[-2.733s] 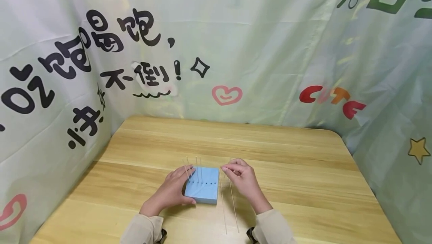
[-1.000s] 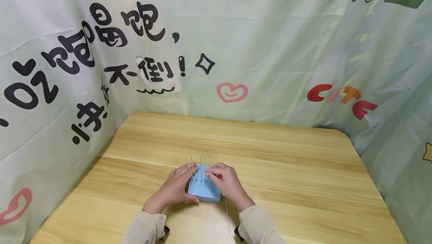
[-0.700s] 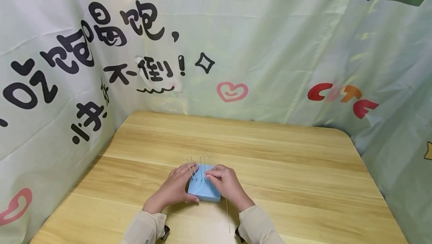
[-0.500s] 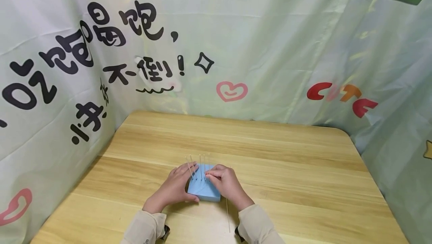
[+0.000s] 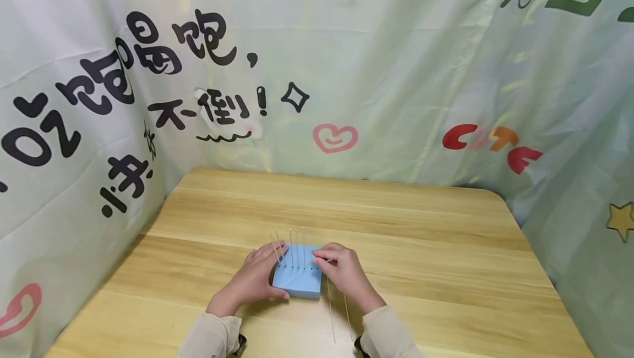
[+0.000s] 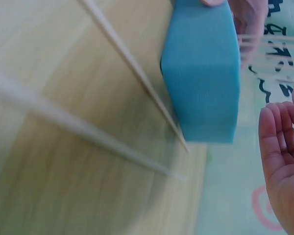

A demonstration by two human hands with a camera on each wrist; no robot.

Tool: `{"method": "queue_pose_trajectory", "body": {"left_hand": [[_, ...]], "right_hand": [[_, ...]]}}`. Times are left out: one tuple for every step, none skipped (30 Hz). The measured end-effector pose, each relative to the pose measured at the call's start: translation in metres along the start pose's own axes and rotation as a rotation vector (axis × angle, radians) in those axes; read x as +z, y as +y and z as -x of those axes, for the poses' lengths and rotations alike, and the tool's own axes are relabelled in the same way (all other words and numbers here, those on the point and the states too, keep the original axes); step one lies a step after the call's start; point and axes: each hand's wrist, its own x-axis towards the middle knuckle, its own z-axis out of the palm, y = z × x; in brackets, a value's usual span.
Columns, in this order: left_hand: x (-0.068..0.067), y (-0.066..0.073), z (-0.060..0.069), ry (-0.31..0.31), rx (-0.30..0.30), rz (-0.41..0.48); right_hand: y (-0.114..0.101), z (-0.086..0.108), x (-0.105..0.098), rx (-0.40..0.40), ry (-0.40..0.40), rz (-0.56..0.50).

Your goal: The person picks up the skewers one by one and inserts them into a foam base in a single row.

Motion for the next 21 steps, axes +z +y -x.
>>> {"method": "queue_pose_trajectory", "body": {"left_hand": [[0.000,0.000,0.000,0.001,0.001,0.000],[0.000,-0.001,0.000,0.003,0.002,-0.001],[0.001,-0.001,0.000,0.005,0.004,-0.004],[0.001,-0.001,-0.001,0.005,0.005,-0.007],[0.001,-0.001,-0.001,0.004,0.006,-0.009],[0.001,-0.002,-0.001,0.002,0.006,-0.011],[0.001,-0.002,-0.001,0.002,0.007,-0.014],[0.001,-0.002,-0.001,0.002,0.008,-0.015],[0.001,-0.002,-0.001,0.002,0.009,-0.015],[0.001,-0.002,-0.001,0.001,0.009,-0.014],[0.001,-0.002,-0.001,0.002,0.010,-0.012],[0.000,-0.002,-0.001,0.002,0.010,-0.011],[0.000,-0.002,-0.001,0.003,0.010,-0.009],[0.000,-0.002,-0.001,0.004,0.010,-0.006],[0.000,-0.002,-0.001,0.005,0.010,-0.004],[0.000,-0.002,-0.001,0.005,0.011,-0.002],[0.000,-0.002,-0.001,0.006,0.012,-0.003],[0.000,-0.001,-0.001,0.006,0.013,-0.003],[0.000,-0.001,-0.001,0.006,0.015,-0.003],[0.000,-0.001,-0.001,0.007,0.016,-0.004],[0.000,-0.001,-0.001,0.008,0.017,-0.006]], "right_hand": [[0.001,0.001,-0.004,0.017,0.007,0.000],[0.001,0.003,-0.007,0.034,0.014,0.001],[0.002,0.004,-0.010,0.056,0.023,0.002],[0.003,0.006,-0.014,0.075,0.032,0.007],[0.005,0.008,-0.017,0.088,0.044,0.015],[0.006,0.009,-0.020,0.108,0.056,0.017],[0.006,0.011,-0.023,0.126,0.069,0.021],[0.008,0.013,-0.025,0.137,0.079,0.029],[0.009,0.014,-0.027,0.152,0.086,0.038],[0.009,0.016,-0.029,0.164,0.089,0.045],[0.011,0.017,-0.030,0.176,0.090,0.052],[0.011,0.018,-0.031,0.188,0.090,0.056],[0.012,0.020,-0.031,0.199,0.087,0.063],[0.013,0.021,-0.031,0.211,0.083,0.075],[0.015,0.022,-0.031,0.224,0.077,0.082],[0.016,0.023,-0.031,0.242,0.070,0.093],[0.017,0.025,-0.030,0.259,0.062,0.105],[0.018,0.026,-0.029,0.277,0.054,0.116],[0.020,0.028,-0.028,0.300,0.047,0.130],[0.021,0.029,-0.027,0.316,0.041,0.143],[0.022,0.031,-0.025,0.331,0.038,0.150]]}}
